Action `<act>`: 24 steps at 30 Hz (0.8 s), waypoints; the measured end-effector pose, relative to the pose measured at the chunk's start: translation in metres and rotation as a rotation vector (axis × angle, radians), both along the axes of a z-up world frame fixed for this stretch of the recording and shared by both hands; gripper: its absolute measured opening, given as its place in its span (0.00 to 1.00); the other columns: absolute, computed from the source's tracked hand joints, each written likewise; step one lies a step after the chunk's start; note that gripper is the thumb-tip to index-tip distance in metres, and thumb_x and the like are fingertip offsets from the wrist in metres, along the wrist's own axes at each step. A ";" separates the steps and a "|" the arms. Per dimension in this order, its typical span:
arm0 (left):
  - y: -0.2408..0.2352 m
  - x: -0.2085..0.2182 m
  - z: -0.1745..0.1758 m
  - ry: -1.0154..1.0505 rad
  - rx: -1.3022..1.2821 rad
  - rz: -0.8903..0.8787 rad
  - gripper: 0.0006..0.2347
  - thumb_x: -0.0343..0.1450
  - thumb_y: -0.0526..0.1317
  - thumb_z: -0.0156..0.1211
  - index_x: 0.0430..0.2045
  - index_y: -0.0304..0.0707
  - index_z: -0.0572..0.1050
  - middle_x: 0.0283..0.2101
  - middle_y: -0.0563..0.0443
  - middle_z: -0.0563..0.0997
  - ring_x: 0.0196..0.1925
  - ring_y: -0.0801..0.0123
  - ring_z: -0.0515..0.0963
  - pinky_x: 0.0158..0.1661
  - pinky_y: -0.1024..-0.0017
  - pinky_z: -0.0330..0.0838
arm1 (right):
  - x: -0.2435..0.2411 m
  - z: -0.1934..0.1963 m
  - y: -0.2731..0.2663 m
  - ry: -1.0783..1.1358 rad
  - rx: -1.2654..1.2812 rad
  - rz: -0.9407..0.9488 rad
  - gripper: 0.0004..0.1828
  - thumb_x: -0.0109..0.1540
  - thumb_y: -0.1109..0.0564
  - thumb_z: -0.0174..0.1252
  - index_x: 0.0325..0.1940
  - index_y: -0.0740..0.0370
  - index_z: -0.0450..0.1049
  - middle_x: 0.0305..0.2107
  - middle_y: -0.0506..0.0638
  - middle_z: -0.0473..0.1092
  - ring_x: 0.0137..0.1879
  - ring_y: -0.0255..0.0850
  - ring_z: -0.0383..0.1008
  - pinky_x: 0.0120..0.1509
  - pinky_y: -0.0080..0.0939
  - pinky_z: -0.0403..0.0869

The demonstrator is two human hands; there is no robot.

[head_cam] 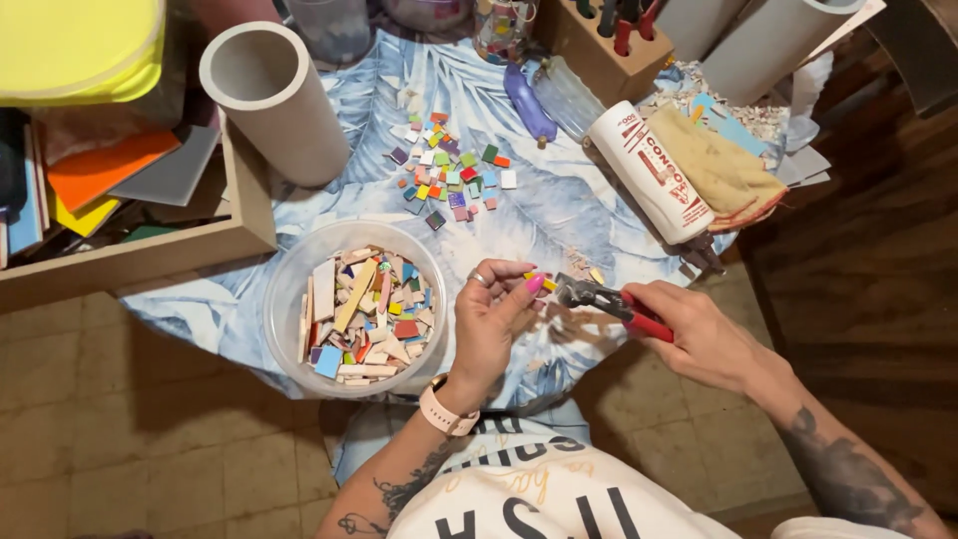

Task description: Cutting small mosaic tiles into smaller fragments using glass nippers over a bowl

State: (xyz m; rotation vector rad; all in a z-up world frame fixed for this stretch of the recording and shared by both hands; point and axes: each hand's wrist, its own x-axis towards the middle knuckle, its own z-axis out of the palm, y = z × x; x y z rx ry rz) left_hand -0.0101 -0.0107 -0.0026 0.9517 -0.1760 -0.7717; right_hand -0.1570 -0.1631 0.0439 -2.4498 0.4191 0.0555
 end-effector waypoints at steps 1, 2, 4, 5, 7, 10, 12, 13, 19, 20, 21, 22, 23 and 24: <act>0.000 0.001 0.000 -0.001 0.001 -0.002 0.08 0.61 0.32 0.57 0.30 0.27 0.68 0.23 0.44 0.74 0.24 0.77 0.75 0.28 0.85 0.73 | 0.002 0.001 0.001 -0.001 0.001 -0.002 0.23 0.46 0.64 0.52 0.47 0.63 0.64 0.31 0.61 0.69 0.39 0.57 0.70 0.44 0.53 0.68; 0.001 0.001 -0.001 -0.005 0.006 0.003 0.08 0.61 0.32 0.57 0.30 0.27 0.68 0.22 0.44 0.74 0.23 0.78 0.74 0.28 0.85 0.73 | 0.003 0.003 0.001 0.020 0.012 0.011 0.24 0.46 0.64 0.52 0.47 0.63 0.64 0.32 0.62 0.69 0.39 0.57 0.70 0.44 0.53 0.67; 0.002 0.001 -0.001 -0.010 0.011 0.006 0.08 0.61 0.31 0.57 0.29 0.27 0.68 0.22 0.43 0.74 0.23 0.78 0.74 0.28 0.84 0.74 | 0.006 0.004 0.002 0.041 0.023 0.022 0.24 0.46 0.64 0.52 0.48 0.63 0.63 0.32 0.62 0.68 0.40 0.58 0.70 0.45 0.53 0.67; 0.002 0.001 0.000 -0.017 0.019 0.008 0.08 0.61 0.31 0.57 0.29 0.27 0.68 0.22 0.44 0.74 0.23 0.79 0.73 0.28 0.84 0.74 | 0.006 0.004 0.001 0.049 0.025 0.019 0.24 0.46 0.64 0.51 0.48 0.63 0.63 0.32 0.62 0.68 0.40 0.58 0.70 0.45 0.53 0.67; 0.003 0.000 0.000 -0.024 0.028 0.004 0.08 0.62 0.31 0.57 0.29 0.27 0.68 0.21 0.44 0.74 0.23 0.79 0.73 0.28 0.84 0.74 | 0.005 0.001 -0.002 0.057 0.028 0.010 0.24 0.47 0.64 0.51 0.48 0.63 0.63 0.32 0.62 0.68 0.40 0.58 0.70 0.45 0.53 0.67; 0.002 -0.003 -0.001 -0.054 0.035 0.013 0.08 0.62 0.31 0.57 0.29 0.26 0.69 0.21 0.42 0.74 0.23 0.78 0.73 0.28 0.82 0.74 | 0.003 -0.006 -0.008 0.089 0.008 0.022 0.26 0.46 0.61 0.53 0.50 0.59 0.63 0.33 0.58 0.68 0.41 0.54 0.71 0.46 0.49 0.68; 0.001 -0.004 -0.002 -0.074 0.037 0.029 0.08 0.61 0.31 0.57 0.29 0.26 0.69 0.21 0.43 0.74 0.23 0.79 0.73 0.27 0.82 0.74 | 0.003 -0.007 -0.009 0.103 0.023 0.038 0.27 0.46 0.61 0.53 0.50 0.60 0.63 0.34 0.59 0.68 0.41 0.54 0.71 0.46 0.50 0.68; 0.001 -0.005 -0.003 -0.074 0.038 0.024 0.08 0.61 0.31 0.57 0.29 0.26 0.69 0.21 0.43 0.74 0.23 0.79 0.73 0.27 0.82 0.74 | 0.003 -0.007 -0.010 0.103 0.024 0.033 0.27 0.46 0.61 0.53 0.50 0.60 0.63 0.34 0.59 0.68 0.41 0.54 0.71 0.46 0.50 0.68; -0.002 -0.005 0.001 -0.119 0.044 0.047 0.07 0.62 0.30 0.56 0.29 0.26 0.69 0.21 0.43 0.74 0.23 0.78 0.74 0.26 0.82 0.75 | 0.001 -0.012 -0.012 0.112 0.037 0.019 0.26 0.47 0.61 0.53 0.50 0.60 0.63 0.35 0.58 0.69 0.41 0.53 0.71 0.46 0.49 0.68; -0.002 -0.005 0.002 -0.126 0.041 0.046 0.07 0.62 0.30 0.56 0.29 0.25 0.69 0.21 0.42 0.74 0.23 0.77 0.74 0.26 0.82 0.75 | 0.001 -0.014 -0.014 0.111 0.040 0.021 0.26 0.46 0.61 0.53 0.49 0.59 0.63 0.34 0.58 0.69 0.41 0.53 0.71 0.46 0.49 0.68; -0.001 -0.005 0.004 -0.133 0.038 0.044 0.07 0.62 0.30 0.56 0.28 0.24 0.69 0.21 0.42 0.74 0.23 0.77 0.74 0.25 0.82 0.75 | 0.001 -0.015 -0.015 0.109 0.042 0.023 0.26 0.46 0.61 0.53 0.49 0.59 0.64 0.33 0.58 0.69 0.41 0.54 0.71 0.46 0.50 0.68; -0.001 -0.006 0.004 -0.134 0.038 0.044 0.07 0.62 0.30 0.56 0.28 0.24 0.69 0.21 0.42 0.74 0.23 0.77 0.74 0.25 0.82 0.75 | 0.000 -0.016 -0.016 0.108 0.042 0.023 0.26 0.46 0.61 0.53 0.49 0.59 0.64 0.33 0.58 0.69 0.41 0.54 0.71 0.46 0.50 0.68; -0.002 -0.006 0.004 -0.131 0.038 0.046 0.07 0.62 0.30 0.56 0.29 0.24 0.69 0.21 0.42 0.74 0.23 0.77 0.73 0.25 0.82 0.74 | 0.000 -0.017 -0.016 0.113 0.050 0.014 0.25 0.46 0.61 0.53 0.48 0.59 0.64 0.33 0.58 0.69 0.41 0.54 0.71 0.46 0.50 0.68; -0.002 -0.007 0.004 -0.127 0.037 0.049 0.07 0.62 0.30 0.56 0.29 0.24 0.69 0.21 0.42 0.74 0.22 0.77 0.73 0.24 0.82 0.74 | 0.000 -0.018 -0.017 0.119 0.059 0.007 0.25 0.46 0.61 0.53 0.48 0.58 0.64 0.33 0.58 0.69 0.41 0.53 0.71 0.46 0.49 0.68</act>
